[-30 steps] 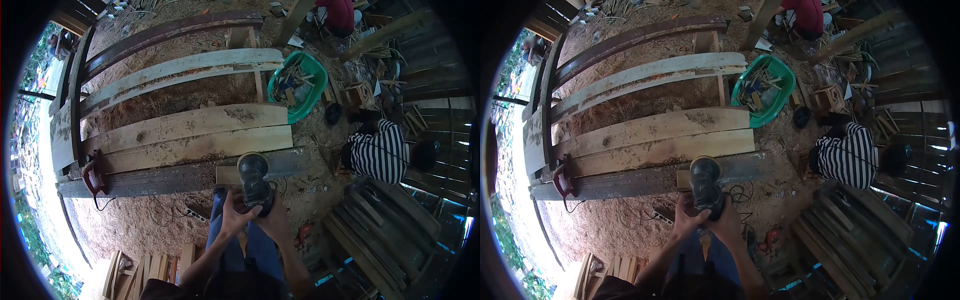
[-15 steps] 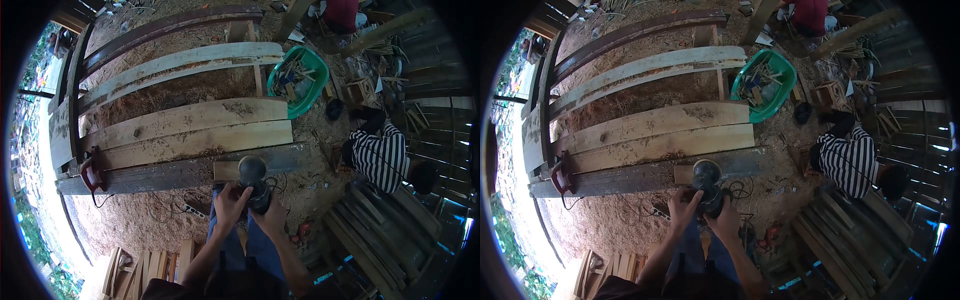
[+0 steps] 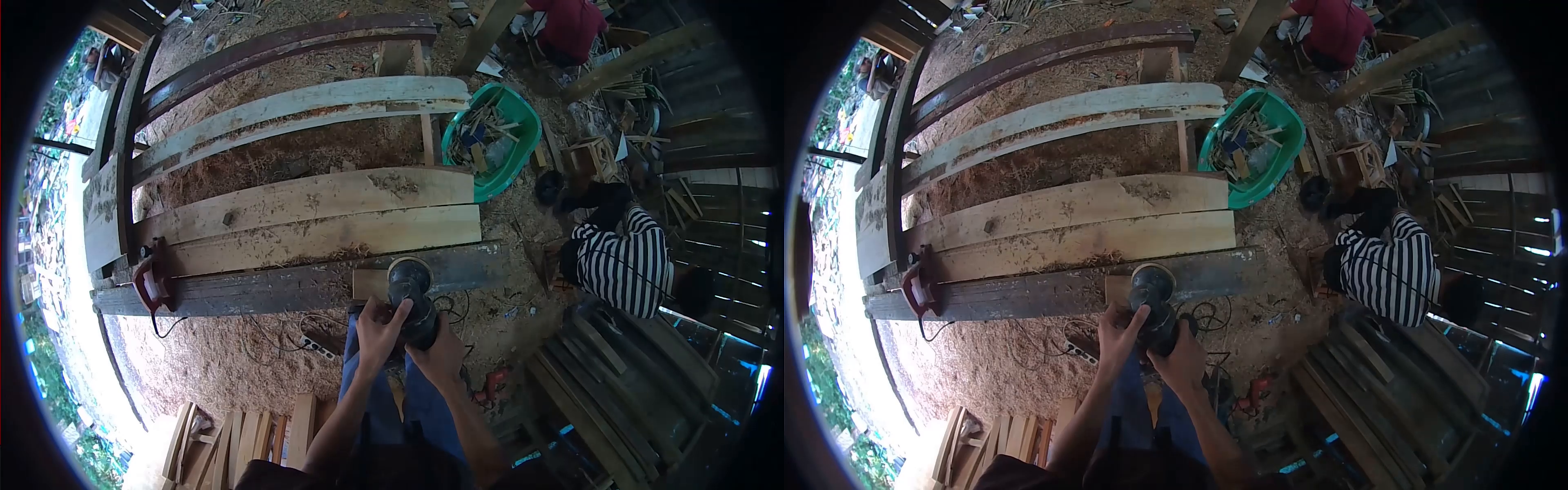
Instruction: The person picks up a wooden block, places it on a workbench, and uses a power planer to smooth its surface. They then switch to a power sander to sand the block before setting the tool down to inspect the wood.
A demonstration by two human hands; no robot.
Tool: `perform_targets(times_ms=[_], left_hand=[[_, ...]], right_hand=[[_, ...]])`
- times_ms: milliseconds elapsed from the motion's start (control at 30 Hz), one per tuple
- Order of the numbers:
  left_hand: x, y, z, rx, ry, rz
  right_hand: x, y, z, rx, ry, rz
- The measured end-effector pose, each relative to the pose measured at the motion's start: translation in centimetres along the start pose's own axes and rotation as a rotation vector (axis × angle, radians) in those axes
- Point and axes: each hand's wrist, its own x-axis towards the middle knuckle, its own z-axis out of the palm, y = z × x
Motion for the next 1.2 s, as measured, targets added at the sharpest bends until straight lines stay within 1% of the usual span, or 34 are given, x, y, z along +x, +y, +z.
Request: perform_targets(times_ms=[133, 233, 333, 400, 500, 567, 600, 667, 733, 867, 933, 1033, 1200], left_hand=[[0.2, -1.1, 0.1, -0.064, 0.001, -0.057], [0.1, -2.2, -0.2, -0.015, 0.033, -0.03], [-0.2, -3.7, -0.8, 0.027, 0.015, -0.033], [-0.4, -4.7, -0.9, 0.088, 0.046, -0.072], [-0.7, -5.4, -0.6, 0.077, 0.111, -0.104], [-0.9, -5.7, -0.2, 0.078, 0.149, -0.134], [-1.2, -6.0, -0.2, 0.083, 0.18, -0.167], [-1.0, -7.7, -0.2, 0.062, 0.188, -0.199], [-0.9, -8.2, 0.0, 0.038, 0.193, -0.223], [-0.9, -7.6, -0.1, 0.114, 0.193, -0.243], [-1.0, -7.7, 0.0, 0.15, 0.177, -0.274], [-0.8, -7.5, 0.0, 0.118, 0.194, -0.268], [-0.5, -6.8, 0.0, 0.078, 0.155, -0.184]], right_hand=[[0.2, 0.2, 0.3, -0.003, -0.015, 0.013], [0.3, 1.0, 0.6, -0.009, -0.048, 0.022], [0.0, 1.8, 1.4, -0.046, -0.07, 0.005], [-0.2, 2.5, 2.1, -0.069, -0.071, -0.006], [-0.4, 3.5, 3.8, -0.03, -0.073, -0.063], [-0.6, 3.9, 4.7, 0.053, -0.091, 0.019], [-0.6, 4.1, 5.1, 0.049, -0.097, 0.018], [-0.7, 4.5, 5.9, 0.083, -0.107, 0.075], [-0.8, 4.9, 6.5, 0.089, -0.101, 0.072], [-1.1, 5.2, 7.0, 0.129, -0.066, 0.024], [-1.2, 4.8, 6.8, 0.109, -0.079, 0.05], [-1.2, 5.2, 7.3, 0.099, -0.074, 0.065], [-1.3, 5.2, 7.5, 0.163, -0.021, 0.056]])
